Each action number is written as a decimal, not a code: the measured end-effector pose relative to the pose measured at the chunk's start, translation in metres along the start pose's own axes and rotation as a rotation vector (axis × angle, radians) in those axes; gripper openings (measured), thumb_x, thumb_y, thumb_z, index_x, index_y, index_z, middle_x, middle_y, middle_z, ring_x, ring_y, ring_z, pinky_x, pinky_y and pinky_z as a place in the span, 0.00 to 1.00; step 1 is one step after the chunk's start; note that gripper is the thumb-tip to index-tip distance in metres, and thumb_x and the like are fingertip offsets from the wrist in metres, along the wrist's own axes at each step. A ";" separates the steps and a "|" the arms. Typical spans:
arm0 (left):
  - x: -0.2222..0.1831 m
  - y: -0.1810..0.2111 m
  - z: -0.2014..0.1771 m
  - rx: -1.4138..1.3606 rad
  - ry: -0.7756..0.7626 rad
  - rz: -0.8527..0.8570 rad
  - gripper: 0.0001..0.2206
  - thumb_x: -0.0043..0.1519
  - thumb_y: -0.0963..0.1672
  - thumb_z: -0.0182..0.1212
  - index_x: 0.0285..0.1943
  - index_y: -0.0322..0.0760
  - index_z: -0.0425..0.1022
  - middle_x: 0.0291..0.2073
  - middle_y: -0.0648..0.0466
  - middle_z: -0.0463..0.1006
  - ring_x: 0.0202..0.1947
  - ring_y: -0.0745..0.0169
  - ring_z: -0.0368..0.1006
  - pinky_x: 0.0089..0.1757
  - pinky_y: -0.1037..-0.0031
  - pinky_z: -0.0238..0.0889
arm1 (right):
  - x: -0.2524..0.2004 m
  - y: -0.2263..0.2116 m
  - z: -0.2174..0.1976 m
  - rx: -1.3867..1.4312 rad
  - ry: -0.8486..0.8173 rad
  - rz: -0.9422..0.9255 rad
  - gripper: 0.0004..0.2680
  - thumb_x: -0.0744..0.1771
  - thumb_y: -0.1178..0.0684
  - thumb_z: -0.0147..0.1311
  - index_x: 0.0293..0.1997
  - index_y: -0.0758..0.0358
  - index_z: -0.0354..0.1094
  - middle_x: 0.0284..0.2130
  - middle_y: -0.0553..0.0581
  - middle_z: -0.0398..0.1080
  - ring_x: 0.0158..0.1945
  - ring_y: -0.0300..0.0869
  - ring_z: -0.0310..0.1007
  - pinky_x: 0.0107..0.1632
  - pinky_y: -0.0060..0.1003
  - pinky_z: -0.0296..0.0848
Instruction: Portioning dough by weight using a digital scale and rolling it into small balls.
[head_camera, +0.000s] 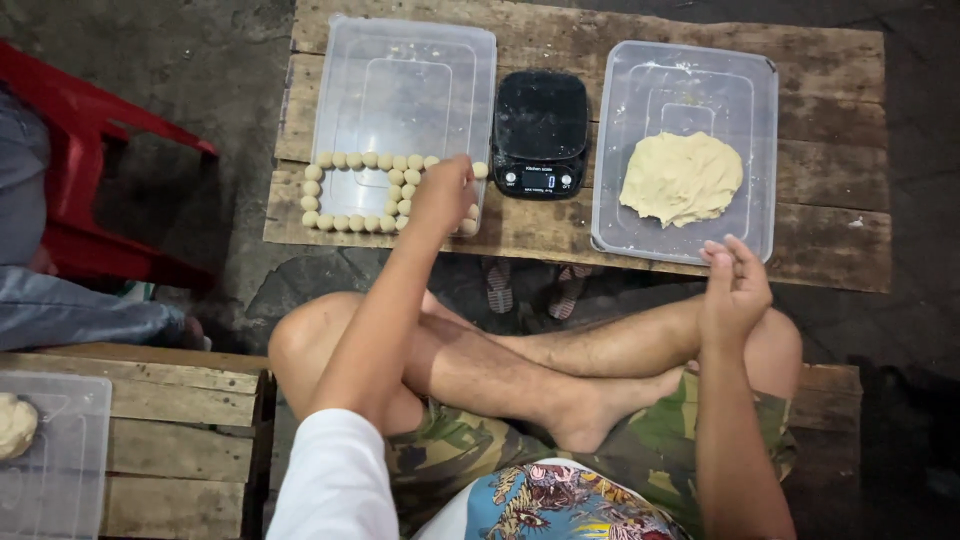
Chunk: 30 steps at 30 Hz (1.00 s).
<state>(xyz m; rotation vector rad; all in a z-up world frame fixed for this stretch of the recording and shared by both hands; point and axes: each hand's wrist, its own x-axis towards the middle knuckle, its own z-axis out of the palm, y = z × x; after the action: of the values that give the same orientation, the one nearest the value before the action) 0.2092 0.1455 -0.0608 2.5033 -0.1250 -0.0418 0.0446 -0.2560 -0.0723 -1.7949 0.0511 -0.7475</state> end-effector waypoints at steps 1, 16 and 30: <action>0.007 -0.011 0.015 0.079 -0.023 0.015 0.04 0.57 0.42 0.66 0.37 0.44 0.77 0.32 0.51 0.79 0.38 0.46 0.81 0.37 0.60 0.75 | -0.001 -0.002 0.003 -0.020 -0.019 0.014 0.08 0.73 0.66 0.49 0.59 0.85 0.66 0.42 0.78 0.73 0.47 0.58 0.77 0.53 0.49 0.75; -0.003 -0.001 0.016 0.182 -0.075 0.076 0.15 0.54 0.45 0.73 0.46 0.40 0.74 0.38 0.46 0.74 0.40 0.33 0.79 0.41 0.47 0.73 | -0.003 -0.006 0.003 0.030 -0.067 0.069 0.08 0.74 0.65 0.47 0.59 0.83 0.65 0.42 0.76 0.73 0.46 0.55 0.78 0.53 0.46 0.76; -0.010 -0.012 0.010 0.158 -0.132 -0.156 0.11 0.65 0.48 0.56 0.50 0.43 0.80 0.41 0.46 0.79 0.47 0.40 0.78 0.45 0.51 0.71 | -0.003 -0.003 0.000 0.046 -0.066 0.044 0.08 0.74 0.66 0.47 0.59 0.85 0.65 0.42 0.78 0.73 0.46 0.57 0.78 0.53 0.48 0.77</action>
<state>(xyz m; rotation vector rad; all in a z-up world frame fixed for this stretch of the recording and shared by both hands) 0.1993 0.1500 -0.0758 2.6630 0.0135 -0.2712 0.0413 -0.2533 -0.0711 -1.7678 0.0299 -0.6529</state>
